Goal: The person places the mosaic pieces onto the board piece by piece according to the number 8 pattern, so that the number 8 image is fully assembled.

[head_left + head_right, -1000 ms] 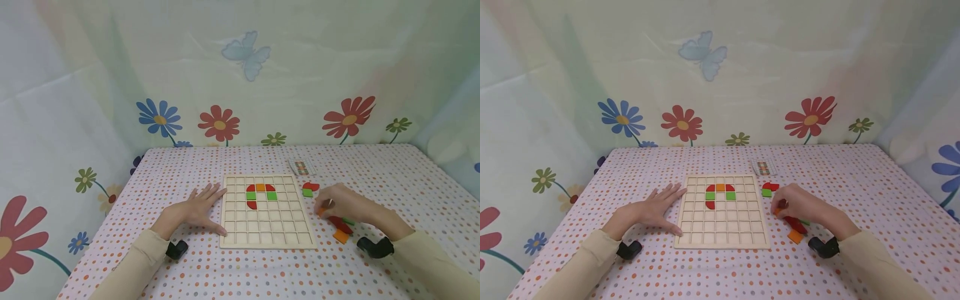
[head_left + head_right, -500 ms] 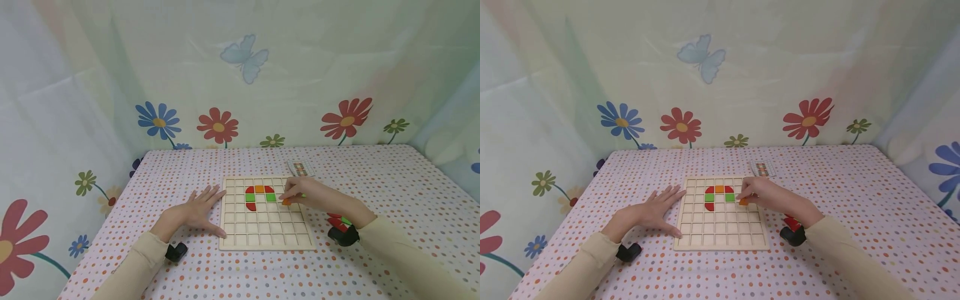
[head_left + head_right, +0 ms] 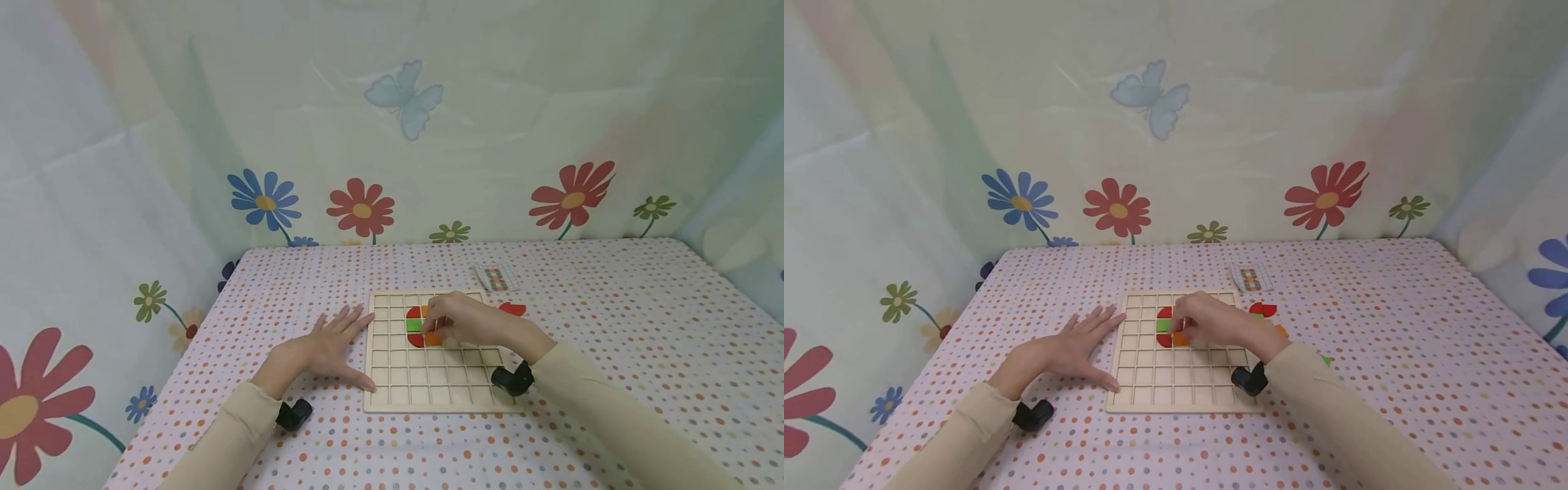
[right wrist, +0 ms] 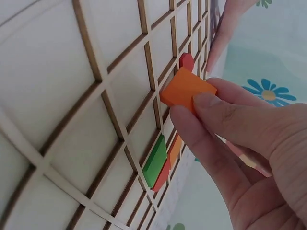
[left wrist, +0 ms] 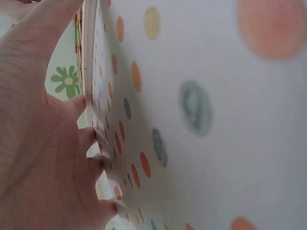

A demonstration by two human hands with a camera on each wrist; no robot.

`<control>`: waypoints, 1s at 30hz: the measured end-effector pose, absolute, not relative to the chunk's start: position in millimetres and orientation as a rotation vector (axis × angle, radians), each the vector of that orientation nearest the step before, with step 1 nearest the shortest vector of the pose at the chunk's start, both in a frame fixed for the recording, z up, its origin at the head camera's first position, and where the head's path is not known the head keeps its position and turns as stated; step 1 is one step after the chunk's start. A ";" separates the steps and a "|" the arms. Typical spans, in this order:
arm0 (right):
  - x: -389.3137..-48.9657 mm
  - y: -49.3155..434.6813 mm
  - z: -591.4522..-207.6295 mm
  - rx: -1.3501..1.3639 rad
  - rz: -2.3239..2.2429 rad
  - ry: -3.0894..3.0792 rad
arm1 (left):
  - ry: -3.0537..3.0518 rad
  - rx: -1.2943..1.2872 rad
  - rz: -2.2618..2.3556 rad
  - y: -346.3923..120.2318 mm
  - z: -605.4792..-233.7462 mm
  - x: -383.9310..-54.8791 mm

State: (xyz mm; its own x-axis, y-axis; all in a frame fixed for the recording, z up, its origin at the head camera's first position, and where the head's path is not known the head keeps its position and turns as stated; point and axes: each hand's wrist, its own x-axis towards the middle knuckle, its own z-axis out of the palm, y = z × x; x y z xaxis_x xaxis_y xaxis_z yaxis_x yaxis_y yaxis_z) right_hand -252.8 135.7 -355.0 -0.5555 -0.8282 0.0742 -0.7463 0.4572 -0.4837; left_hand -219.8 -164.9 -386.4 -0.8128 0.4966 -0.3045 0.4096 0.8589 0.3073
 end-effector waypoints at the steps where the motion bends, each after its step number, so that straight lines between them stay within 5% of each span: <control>1: -253.4 135.9 -355.8 -1.380 -0.721 2.528 | 2.660 0.675 0.313 -164.0 -386.4 -220.3; 30: -250.7 126.8 -357.3 -1.208 -0.718 2.578 | 2.663 0.637 0.294 -161.5 -384.2 -220.3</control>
